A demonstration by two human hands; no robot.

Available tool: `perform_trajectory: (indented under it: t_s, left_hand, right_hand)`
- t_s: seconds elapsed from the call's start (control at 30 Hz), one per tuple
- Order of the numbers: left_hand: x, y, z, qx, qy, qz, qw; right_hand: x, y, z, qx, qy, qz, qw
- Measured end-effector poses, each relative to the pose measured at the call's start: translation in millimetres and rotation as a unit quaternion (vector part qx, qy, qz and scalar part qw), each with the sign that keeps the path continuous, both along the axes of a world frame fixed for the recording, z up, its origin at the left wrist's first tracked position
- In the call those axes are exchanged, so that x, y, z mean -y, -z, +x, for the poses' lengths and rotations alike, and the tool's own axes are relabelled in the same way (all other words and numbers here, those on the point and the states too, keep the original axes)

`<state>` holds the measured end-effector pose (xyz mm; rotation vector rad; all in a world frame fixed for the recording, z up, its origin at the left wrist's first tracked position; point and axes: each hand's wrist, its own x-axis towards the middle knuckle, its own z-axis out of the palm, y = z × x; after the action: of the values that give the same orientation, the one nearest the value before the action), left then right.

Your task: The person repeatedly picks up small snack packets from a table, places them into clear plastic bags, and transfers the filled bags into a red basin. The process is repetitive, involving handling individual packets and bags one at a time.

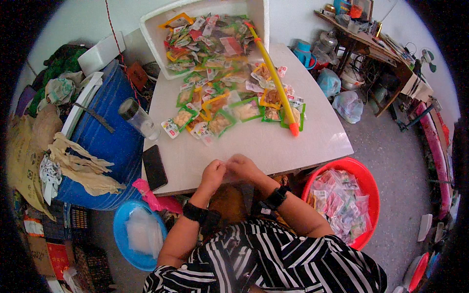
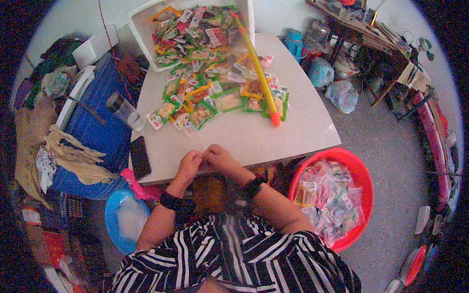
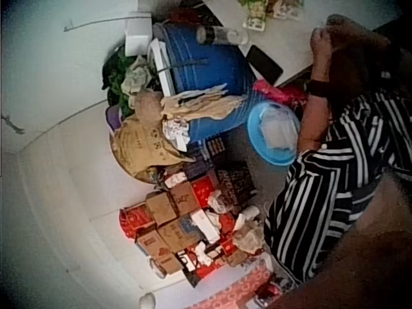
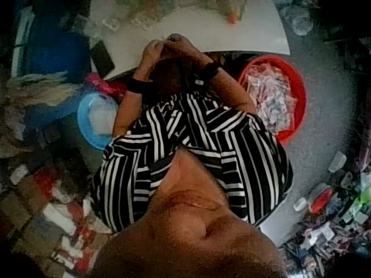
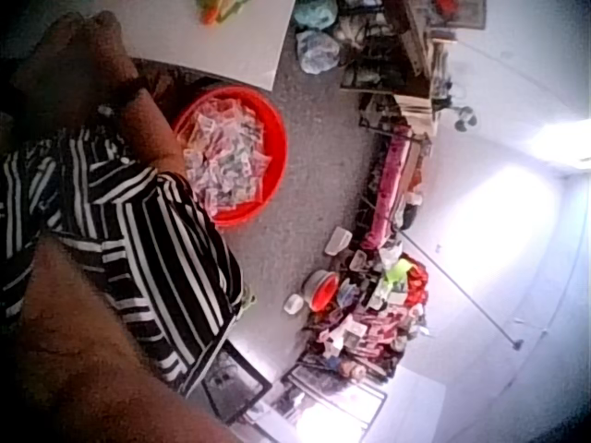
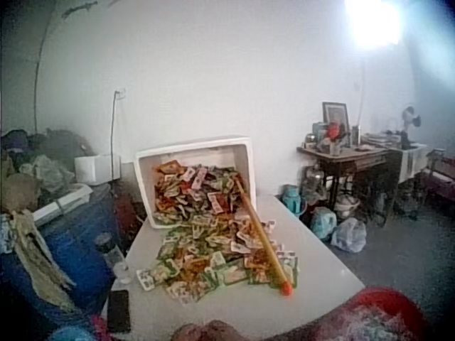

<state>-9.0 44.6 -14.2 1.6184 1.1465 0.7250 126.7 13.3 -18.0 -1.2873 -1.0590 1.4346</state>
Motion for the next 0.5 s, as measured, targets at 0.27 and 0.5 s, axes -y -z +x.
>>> perform_trajectory:
  t_s: [0.27, 0.5]
  left_hand:
    - [6, -7, -7, -0.097, -0.031, 0.098, 0.99]
    - [11, -9, -5, -0.102, -0.01, 0.149, 0.983]
  right_hand:
    - [-7, 9, -7, 0.008, 0.055, 0.039, 0.998]
    - [-5, 1, -12, 0.131, 0.054, 0.071, 0.987]
